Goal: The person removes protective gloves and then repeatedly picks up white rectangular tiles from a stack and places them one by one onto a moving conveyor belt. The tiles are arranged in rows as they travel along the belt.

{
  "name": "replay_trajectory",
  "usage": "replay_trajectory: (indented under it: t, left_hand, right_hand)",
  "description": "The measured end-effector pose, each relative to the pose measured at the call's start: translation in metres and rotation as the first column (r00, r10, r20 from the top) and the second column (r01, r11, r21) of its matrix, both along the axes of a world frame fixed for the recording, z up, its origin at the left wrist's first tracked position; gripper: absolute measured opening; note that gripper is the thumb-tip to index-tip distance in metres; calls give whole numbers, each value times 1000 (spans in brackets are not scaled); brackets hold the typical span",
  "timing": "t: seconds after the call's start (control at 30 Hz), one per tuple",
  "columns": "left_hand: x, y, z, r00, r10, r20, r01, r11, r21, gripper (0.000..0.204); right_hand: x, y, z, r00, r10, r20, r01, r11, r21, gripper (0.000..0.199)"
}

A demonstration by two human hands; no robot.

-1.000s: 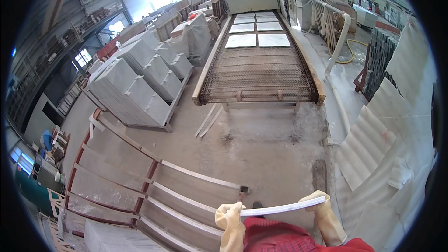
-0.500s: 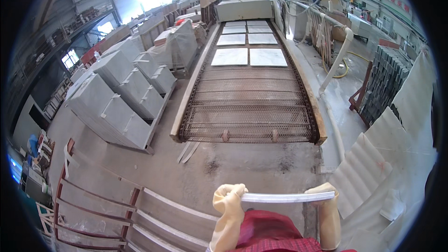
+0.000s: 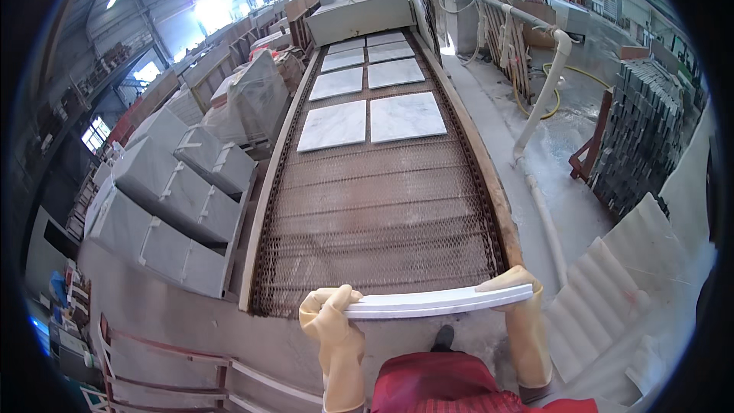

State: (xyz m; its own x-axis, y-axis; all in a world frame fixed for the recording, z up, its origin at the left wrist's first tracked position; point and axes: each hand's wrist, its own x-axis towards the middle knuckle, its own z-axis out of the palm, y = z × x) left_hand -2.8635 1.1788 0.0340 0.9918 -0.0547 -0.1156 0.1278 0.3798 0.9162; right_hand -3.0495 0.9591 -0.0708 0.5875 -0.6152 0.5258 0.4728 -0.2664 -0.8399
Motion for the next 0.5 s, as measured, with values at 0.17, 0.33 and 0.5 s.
replay_trajectory:
  t: [0.17, 0.33, 0.5]
  left_hand:
    - [68, -53, 6, 1000, -2, 4, 2, 998, 61, 13]
    - [149, -110, 5, 997, -33, -64, 47, 975, 218, 17]
    - [231, -172, -10, 973, -78, -216, 143, 942, 304, 25]
  right_hand:
    - [65, -42, 42, 971, -14, -239, 79, 961, 265, 13]
    - [132, -80, 66, 910, -96, -404, 276, 866, 416, 29]
    - [201, -138, 68, 832, -78, -549, 395, 778, 489, 45]
